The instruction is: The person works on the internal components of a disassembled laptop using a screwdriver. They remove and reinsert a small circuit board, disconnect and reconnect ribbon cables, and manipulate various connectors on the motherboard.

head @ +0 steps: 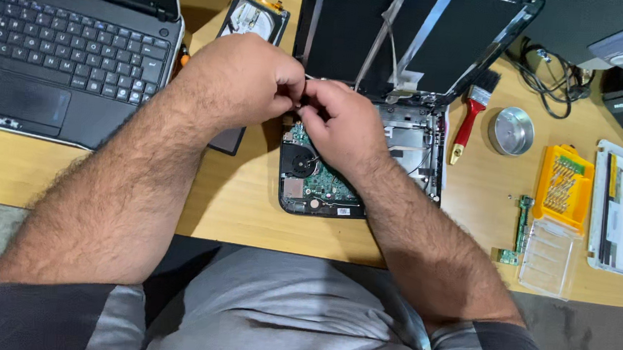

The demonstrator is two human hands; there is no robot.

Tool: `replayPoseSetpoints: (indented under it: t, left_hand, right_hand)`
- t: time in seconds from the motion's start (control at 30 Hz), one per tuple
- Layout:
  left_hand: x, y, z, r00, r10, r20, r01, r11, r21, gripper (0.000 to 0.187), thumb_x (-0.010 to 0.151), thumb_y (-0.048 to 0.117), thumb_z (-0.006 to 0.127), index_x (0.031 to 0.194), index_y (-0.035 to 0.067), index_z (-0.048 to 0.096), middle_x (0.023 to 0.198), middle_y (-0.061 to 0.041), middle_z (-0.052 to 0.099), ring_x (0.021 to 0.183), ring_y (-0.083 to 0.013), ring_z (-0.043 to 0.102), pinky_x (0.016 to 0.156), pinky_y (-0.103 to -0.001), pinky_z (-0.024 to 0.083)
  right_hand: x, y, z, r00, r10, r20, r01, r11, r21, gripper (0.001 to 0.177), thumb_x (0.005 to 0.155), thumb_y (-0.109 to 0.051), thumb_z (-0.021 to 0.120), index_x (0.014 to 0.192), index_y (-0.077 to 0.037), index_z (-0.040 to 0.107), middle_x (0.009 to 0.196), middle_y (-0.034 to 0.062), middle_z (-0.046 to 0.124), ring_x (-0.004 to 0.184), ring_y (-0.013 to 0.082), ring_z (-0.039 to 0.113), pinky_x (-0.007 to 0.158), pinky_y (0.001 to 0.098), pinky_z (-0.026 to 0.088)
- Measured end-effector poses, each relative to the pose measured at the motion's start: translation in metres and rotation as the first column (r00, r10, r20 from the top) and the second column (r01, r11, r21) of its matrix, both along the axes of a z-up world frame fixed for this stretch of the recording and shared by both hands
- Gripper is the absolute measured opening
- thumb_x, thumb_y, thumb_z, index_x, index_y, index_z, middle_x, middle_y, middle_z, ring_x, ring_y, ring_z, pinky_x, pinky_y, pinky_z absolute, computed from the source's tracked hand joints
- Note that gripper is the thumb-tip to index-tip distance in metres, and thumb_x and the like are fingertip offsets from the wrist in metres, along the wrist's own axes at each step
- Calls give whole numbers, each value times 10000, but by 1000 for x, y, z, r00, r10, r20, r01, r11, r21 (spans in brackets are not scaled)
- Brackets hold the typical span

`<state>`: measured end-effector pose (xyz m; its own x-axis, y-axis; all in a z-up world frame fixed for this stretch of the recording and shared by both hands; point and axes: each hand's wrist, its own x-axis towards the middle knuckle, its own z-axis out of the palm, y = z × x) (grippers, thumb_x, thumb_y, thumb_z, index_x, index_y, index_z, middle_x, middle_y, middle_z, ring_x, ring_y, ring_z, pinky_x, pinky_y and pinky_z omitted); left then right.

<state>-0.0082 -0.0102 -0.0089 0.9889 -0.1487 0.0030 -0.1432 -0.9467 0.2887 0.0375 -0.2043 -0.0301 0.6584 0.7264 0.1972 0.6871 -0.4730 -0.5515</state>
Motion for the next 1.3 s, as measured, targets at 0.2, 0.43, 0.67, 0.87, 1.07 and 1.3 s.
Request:
replayPoseSetpoints:
  t: [0.2,0.43,0.67,0.87,1.07,1.3]
  left_hand:
    - [2,3,-6,1000,-26,14,26,999,25,68,854,292,731,885,337,772,789,55,713,814,-270,673,595,-460,536]
    - [3,3,-6,993,-90,81,75,983,170,89,858,367,719,892,358,800,783,43,742,780,-309,714,622,-475,580]
    - [-5,6,15,996,65,-62,-58,992,110,84,839,374,744,856,301,781,750,36,717,808,-268,686,607,-445,551]
    - [-5,12,12,989,130,-76,-145,955,-260,291,810,215,741,1074,158,633,974,-23,709,952,-272,654,717,-481,512]
    - [0,7,8,969,137,-205,-184,954,-236,197,889,222,759,990,130,616,993,-81,654,904,-285,639,672,-455,508]
    - [7,10,-9,980,120,-156,-161,945,-284,195,801,178,759,952,140,640,937,-71,656,860,-293,644,629,-471,506]
  right_hand:
    - [1,-2,8,995,92,-33,-93,996,-18,173,955,-150,579,1093,-163,683,1015,15,759,956,260,693,805,390,506]
    - [1,2,9,997,75,-21,-77,990,-117,155,977,-227,578,1086,-180,678,1052,56,763,994,316,687,768,454,511]
    - [-3,6,13,1000,17,1,-16,959,-283,167,978,-265,597,1104,-169,647,1061,51,725,991,325,672,731,505,502]
    - [-9,8,18,982,65,180,16,910,-415,195,1002,-225,594,1153,-114,648,1055,120,706,943,356,675,729,519,537]
    - [-9,5,29,976,66,209,38,887,-461,201,972,-197,652,1142,-92,643,1080,122,667,934,354,655,739,515,535]
    - [1,-3,17,935,183,304,-34,898,-439,227,949,-196,697,1151,-98,726,1040,110,664,954,327,652,788,468,540]
